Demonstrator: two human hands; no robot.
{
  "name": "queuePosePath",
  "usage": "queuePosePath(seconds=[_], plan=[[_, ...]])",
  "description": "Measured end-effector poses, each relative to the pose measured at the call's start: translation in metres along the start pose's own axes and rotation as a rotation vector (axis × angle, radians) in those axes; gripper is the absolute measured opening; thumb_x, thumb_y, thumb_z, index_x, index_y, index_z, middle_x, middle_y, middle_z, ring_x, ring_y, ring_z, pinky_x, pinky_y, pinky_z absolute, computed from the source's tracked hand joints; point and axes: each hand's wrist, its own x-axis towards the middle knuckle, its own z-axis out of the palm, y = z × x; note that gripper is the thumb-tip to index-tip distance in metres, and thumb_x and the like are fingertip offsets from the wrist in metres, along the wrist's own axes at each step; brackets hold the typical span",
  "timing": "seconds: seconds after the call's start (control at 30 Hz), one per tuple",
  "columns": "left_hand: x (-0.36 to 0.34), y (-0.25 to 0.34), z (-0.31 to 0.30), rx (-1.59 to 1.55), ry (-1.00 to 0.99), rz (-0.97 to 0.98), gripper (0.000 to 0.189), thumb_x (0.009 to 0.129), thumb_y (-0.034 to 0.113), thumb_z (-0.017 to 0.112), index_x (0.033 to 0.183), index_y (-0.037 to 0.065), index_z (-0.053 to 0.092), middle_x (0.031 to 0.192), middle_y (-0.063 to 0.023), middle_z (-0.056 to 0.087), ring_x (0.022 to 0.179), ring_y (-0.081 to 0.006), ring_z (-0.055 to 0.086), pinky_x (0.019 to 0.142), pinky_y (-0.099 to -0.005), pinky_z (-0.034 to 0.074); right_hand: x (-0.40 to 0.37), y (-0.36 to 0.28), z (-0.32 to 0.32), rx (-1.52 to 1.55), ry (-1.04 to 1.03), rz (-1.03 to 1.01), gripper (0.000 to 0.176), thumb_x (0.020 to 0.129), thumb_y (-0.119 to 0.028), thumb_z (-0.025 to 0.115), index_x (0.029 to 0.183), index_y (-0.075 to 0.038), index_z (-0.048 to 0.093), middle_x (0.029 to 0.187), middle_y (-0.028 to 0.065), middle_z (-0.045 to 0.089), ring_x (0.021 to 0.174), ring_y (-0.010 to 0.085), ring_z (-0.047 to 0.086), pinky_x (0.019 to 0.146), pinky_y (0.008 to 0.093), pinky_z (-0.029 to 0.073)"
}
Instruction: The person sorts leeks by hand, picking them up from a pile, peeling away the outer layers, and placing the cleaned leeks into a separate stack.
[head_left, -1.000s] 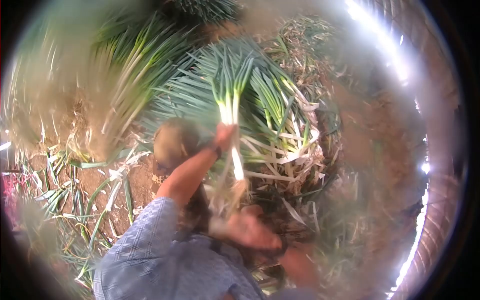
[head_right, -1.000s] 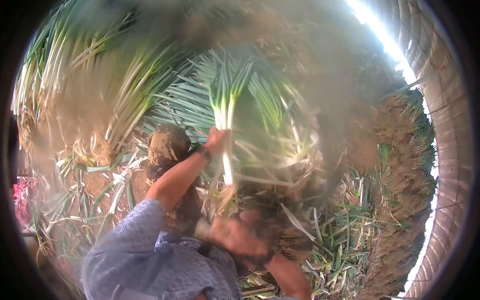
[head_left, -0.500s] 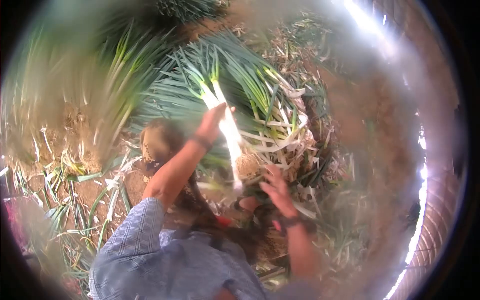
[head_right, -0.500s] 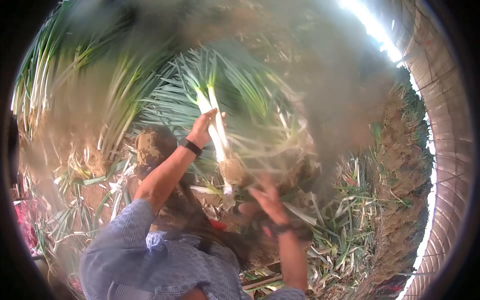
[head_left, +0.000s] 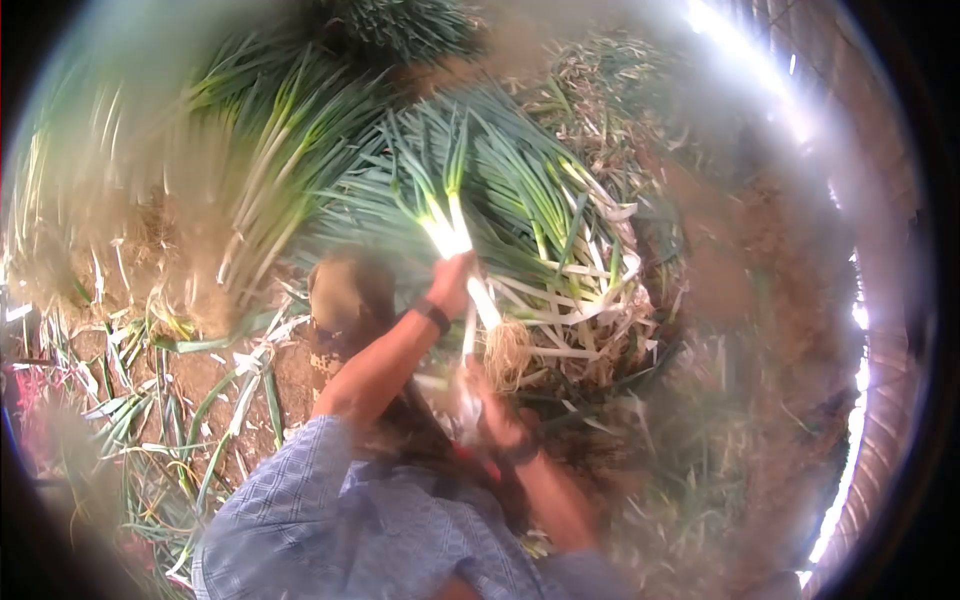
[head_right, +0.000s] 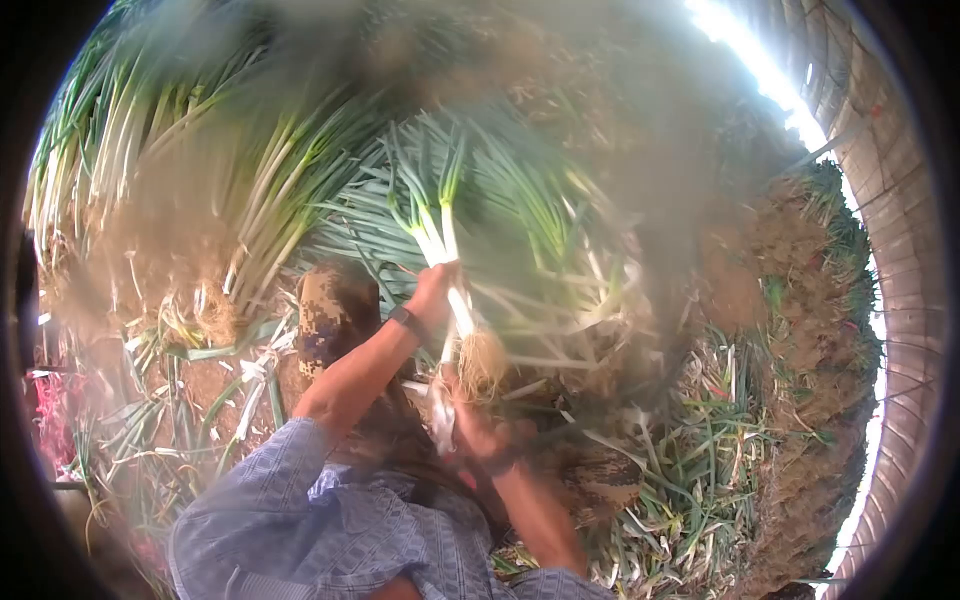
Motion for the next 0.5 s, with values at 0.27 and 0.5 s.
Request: queuePosePath(seconds=[0.27,0.5], plan=[[0.13,-0.081,-0.086,0.139,0.003,0.395,0.018,0.089,0.012,0.062,0.095,-0.003,0.054,0.078,-0.0131,0.057,0.063,-0.0267,0.058,0.054,-0.046,0.05,-0.152,0.012,-0.03,-0.646,-0.043,-0.409,0.01,0.098,-0.007,0.056,0.107,-0.003,0.057,0.108,0.0118,0.062,0.091,0.0212,0.061,0.083,0.0341,0.05],[0.084,-0.037,-0.042,0.007,0.11,0.102,0.018,0.087,0.013,0.065,0.092,-0.003,0.057,0.077,-0.0134,0.059,0.064,-0.0256,0.06,0.054,-0.0422,0.049,-0.084,-0.032,-0.036,-0.95,0.552,-0.622,0.058,0.083,-0.024,0.079,0.128,0.002,0.054,0.101,0.016,0.069,0.096,0.023,0.067,0.083,0.0346,0.053]])
